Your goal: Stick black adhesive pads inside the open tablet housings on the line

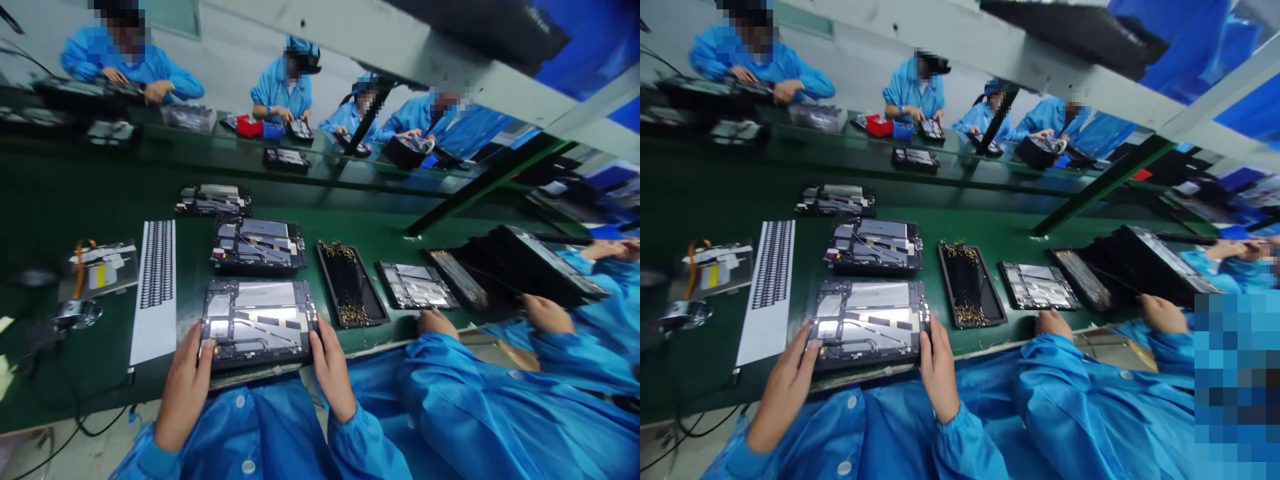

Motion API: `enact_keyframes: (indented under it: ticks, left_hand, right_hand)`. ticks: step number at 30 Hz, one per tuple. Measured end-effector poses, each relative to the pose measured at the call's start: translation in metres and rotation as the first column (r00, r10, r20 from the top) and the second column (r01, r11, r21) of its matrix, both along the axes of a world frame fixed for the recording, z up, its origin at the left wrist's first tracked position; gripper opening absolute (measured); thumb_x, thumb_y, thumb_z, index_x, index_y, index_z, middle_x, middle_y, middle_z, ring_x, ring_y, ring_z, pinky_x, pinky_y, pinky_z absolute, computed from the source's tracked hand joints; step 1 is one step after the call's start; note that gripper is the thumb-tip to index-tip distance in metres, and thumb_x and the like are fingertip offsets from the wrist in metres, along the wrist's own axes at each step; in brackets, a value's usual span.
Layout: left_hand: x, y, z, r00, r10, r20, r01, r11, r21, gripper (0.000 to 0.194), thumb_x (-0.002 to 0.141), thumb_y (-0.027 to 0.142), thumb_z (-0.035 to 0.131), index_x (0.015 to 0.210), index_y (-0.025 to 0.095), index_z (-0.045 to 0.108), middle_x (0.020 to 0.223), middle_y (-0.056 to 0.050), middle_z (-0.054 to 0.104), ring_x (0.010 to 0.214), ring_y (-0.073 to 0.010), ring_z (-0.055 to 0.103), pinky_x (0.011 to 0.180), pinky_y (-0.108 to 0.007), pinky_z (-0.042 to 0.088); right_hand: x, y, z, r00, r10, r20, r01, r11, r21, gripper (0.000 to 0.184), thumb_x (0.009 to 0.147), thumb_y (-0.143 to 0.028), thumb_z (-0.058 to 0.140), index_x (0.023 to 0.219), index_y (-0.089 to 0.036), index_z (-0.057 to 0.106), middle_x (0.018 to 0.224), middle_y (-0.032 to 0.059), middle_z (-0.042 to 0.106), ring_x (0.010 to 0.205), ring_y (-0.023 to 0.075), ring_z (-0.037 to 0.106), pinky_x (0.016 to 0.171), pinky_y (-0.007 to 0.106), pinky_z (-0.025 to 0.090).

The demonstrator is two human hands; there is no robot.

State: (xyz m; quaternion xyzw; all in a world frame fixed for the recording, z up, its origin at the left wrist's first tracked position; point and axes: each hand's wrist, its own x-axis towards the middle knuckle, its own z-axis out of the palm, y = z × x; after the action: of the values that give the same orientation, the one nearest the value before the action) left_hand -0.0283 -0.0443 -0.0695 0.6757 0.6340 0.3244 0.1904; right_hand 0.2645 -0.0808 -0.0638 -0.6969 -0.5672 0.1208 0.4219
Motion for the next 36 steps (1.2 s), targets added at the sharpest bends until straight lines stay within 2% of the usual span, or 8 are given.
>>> enact_keyframes:
  ticks: [6, 12, 16, 20, 25, 30, 33, 36]
  left_hand:
    - [0.017, -0.017, -0.01, 0.991, 0.102, 0.09, -0.102, 0.995, -0.005, 0.056, 0.099, 0.035, 0.044, 0.153, 0.027, 0.034, 0.152, -0.012, 0.046, 0.139, -0.0291, 0.046, 0.111, -0.052, 0.045]
    - [0.017, -0.022, 0.039, 0.987, 0.098, 0.127, -0.11, 0.99, 0.089, 0.056, 0.099, 0.032, 0.044, 0.154, 0.033, 0.03, 0.152, -0.007, 0.046, 0.136, -0.0247, 0.051, 0.101, -0.042, 0.056]
    - [0.028, 0.065, 0.062, 0.976, 0.027, 0.215, -0.039, 0.998, 0.055, 0.056, 0.1, 0.04, 0.041, 0.153, 0.023, 0.034, 0.153, -0.014, 0.046, 0.139, -0.0266, 0.047, 0.109, -0.047, 0.048]
    - [0.037, 0.162, 0.059, 0.978, 0.028, 0.207, -0.042, 0.997, 0.063, 0.055, 0.098, 0.043, 0.041, 0.143, 0.013, 0.049, 0.141, -0.02, 0.057, 0.134, -0.0286, 0.053, 0.109, -0.048, 0.046]
    - [0.009, 0.21, 0.046, 0.976, 0.103, 0.194, -0.118, 0.991, 0.066, 0.042, 0.096, 0.046, 0.049, 0.125, 0.018, 0.063, 0.133, -0.014, 0.063, 0.128, -0.026, 0.058, 0.107, -0.045, 0.047]
    - [-0.052, 0.272, 0.053, 0.924, 0.326, 0.198, -0.351, 0.93, 0.108, 0.041, 0.094, 0.042, 0.058, 0.128, 0.019, 0.056, 0.135, -0.011, 0.057, 0.118, -0.0247, 0.059, 0.099, -0.05, 0.05]
    - [-0.081, 0.32, 0.057, 0.895, 0.395, 0.207, -0.43, 0.888, 0.165, 0.041, 0.093, 0.04, 0.06, 0.127, 0.018, 0.056, 0.129, -0.01, 0.058, 0.111, -0.0232, 0.061, 0.093, -0.047, 0.054]
    - [-0.096, 0.349, 0.049, 0.909, 0.36, 0.209, -0.406, 0.877, 0.258, 0.041, 0.093, 0.04, 0.061, 0.126, 0.017, 0.057, 0.126, -0.01, 0.06, 0.109, -0.0226, 0.062, 0.09, -0.045, 0.055]
  right_hand:
    - [-0.008, -0.012, -0.03, 0.933, -0.085, -0.348, 0.058, 0.994, -0.087, 0.053, 0.097, -0.052, 0.051, 0.136, -0.017, 0.062, 0.141, 0.0131, 0.06, 0.134, 0.0296, 0.054, 0.113, 0.05, 0.043]
    - [0.009, -0.008, 0.015, 0.943, -0.012, -0.334, 0.019, 1.0, 0.019, 0.047, 0.096, -0.047, 0.054, 0.135, -0.023, 0.062, 0.142, 0.0085, 0.059, 0.135, 0.0262, 0.053, 0.116, 0.045, 0.042]
    - [0.025, 0.082, 0.039, 0.957, 0.089, -0.274, -0.075, 0.995, 0.061, 0.05, 0.096, -0.047, 0.051, 0.136, -0.019, 0.06, 0.141, 0.0122, 0.059, 0.132, 0.0262, 0.055, 0.113, 0.046, 0.043]
    - [0.031, 0.168, 0.04, 0.967, 0.096, -0.236, -0.096, 0.995, 0.012, 0.048, 0.088, -0.048, 0.054, 0.118, -0.015, 0.07, 0.116, 0.0152, 0.072, 0.11, 0.0286, 0.068, 0.099, 0.048, 0.053]
    - [0.037, 0.229, 0.074, 0.962, 0.19, -0.195, -0.186, 0.982, 0.04, 0.037, 0.075, -0.039, 0.072, 0.105, -0.018, 0.072, 0.126, 0.0152, 0.065, 0.128, 0.0358, 0.053, 0.114, 0.06, 0.033]
    - [-0.037, 0.356, 0.13, 0.861, 0.342, -0.376, -0.44, 0.872, -0.215, 0.033, 0.089, -0.037, 0.068, 0.117, -0.02, 0.065, 0.122, 0.0109, 0.064, 0.113, 0.0244, 0.062, 0.099, 0.043, 0.052]
    - [-0.101, 0.425, 0.131, 0.852, 0.282, -0.441, -0.474, 0.774, -0.42, 0.033, 0.096, -0.037, 0.063, 0.123, -0.016, 0.06, 0.12, 0.0087, 0.063, 0.102, 0.0208, 0.066, 0.086, 0.041, 0.057]
    - [-0.141, 0.457, 0.112, 0.856, 0.204, -0.475, -0.475, 0.676, -0.564, 0.034, 0.097, -0.036, 0.062, 0.125, -0.017, 0.059, 0.125, 0.0088, 0.061, 0.105, 0.0217, 0.064, 0.088, 0.042, 0.057]
